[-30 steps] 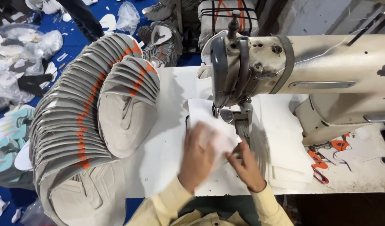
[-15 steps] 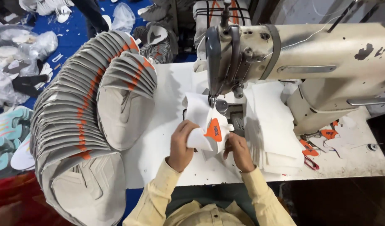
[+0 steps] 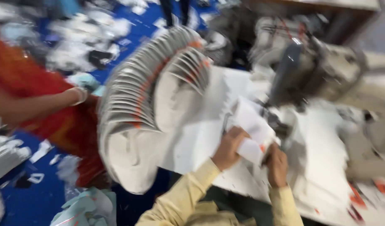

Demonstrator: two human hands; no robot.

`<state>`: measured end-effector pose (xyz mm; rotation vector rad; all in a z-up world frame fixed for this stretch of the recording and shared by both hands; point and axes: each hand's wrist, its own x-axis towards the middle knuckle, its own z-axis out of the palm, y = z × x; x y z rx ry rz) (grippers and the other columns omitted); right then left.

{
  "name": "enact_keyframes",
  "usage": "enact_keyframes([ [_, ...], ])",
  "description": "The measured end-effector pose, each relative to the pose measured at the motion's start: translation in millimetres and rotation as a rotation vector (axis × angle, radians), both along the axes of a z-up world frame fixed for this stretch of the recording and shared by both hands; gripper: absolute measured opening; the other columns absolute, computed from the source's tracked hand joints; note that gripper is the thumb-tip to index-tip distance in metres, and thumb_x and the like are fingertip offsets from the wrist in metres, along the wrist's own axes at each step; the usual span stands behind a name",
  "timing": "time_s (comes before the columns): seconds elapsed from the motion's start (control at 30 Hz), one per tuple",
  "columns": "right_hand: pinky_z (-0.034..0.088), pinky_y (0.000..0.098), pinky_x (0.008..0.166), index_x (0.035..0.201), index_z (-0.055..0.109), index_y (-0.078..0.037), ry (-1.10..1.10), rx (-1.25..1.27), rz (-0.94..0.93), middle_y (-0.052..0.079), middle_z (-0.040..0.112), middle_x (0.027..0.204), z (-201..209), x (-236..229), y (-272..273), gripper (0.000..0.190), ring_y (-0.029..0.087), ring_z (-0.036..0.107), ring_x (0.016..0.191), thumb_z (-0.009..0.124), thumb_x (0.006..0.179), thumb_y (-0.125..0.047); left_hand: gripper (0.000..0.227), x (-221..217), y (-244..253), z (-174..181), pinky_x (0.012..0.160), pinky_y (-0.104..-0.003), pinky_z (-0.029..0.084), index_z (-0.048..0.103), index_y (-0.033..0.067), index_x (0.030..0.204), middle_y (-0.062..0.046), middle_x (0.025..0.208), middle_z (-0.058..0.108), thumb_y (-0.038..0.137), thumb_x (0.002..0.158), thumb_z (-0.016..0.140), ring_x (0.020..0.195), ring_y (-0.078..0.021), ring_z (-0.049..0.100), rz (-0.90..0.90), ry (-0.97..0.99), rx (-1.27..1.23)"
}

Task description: The person sews shoe upper components using an industrial sewing machine.

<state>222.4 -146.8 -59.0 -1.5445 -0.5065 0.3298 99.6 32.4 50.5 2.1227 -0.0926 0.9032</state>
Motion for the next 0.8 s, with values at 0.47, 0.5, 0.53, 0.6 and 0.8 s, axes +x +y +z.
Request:
enact_keyframes([
  [0.47, 0.045, 0.0327, 0.047, 0.086, 0.061, -0.004, 0.249, 0.044, -0.102, 0.006, 0.056, 0.062, -20, 15, 2, 0.049, 0.017, 0.053, 0.051, 0.043, 0.11, -0.042, 0.03, -3, 1, 10, 0.09, -0.048, 0.045, 0.059, 0.0033, 0.101, -0.017, 0.101, 0.058, -0.004, 0.072, 0.065, 0.104, -0.0402, 0.055, -0.042, 0.018, 0.0],
  [0.5, 0.045, 0.0327, 0.047, 0.086, 0.061, -0.004, 0.264, 0.027, -0.152, 0.006, 0.056, 0.062, -4, 10, 1, 0.049, 0.017, 0.053, 0.051, 0.043, 0.11, -0.042, 0.03, -2, -1, 11, 0.09, -0.048, 0.045, 0.059, 0.0033, 0.101, -0.017, 0.101, 0.058, -0.004, 0.072, 0.065, 0.104, -0.0402, 0.055, -0.09, 0.035, -0.021],
  [0.53, 0.047, 0.0329, 0.046, 0.087, 0.063, -0.004, 0.284, 0.041, -0.089, 0.006, 0.056, 0.061, 11, 5, 4, 0.047, 0.017, 0.055, 0.049, 0.044, 0.108, -0.041, 0.031, -2, -1, 11, 0.091, -0.048, 0.045, 0.059, 0.0025, 0.101, -0.017, 0.101, 0.057, -0.006, 0.071, 0.064, 0.104, -0.0402, 0.055, -0.062, 0.021, -0.014],
  [0.6, 0.049, 0.0332, 0.044, 0.088, 0.065, -0.005, 0.319, 0.053, -0.064, 0.007, 0.057, 0.06, 31, -3, 7, 0.045, 0.018, 0.057, 0.048, 0.044, 0.105, -0.041, 0.033, -2, -2, 11, 0.092, -0.048, 0.046, 0.059, 0.0017, 0.102, -0.017, 0.1, 0.056, -0.007, 0.071, 0.062, 0.104, -0.0402, 0.055, -0.07, 0.023, -0.015],
  [0.8, 0.047, 0.0323, 0.044, 0.082, 0.068, 0.0, 0.285, 0.013, 0.037, 0.006, 0.057, 0.061, 25, -3, 10, 0.053, 0.016, 0.053, 0.048, 0.05, 0.107, -0.044, 0.026, -2, -1, 16, 0.086, -0.046, 0.047, 0.058, -0.0007, 0.1, -0.016, 0.097, 0.057, -0.007, 0.075, 0.061, 0.098, -0.0387, 0.055, -0.031, 0.056, -0.018],
])
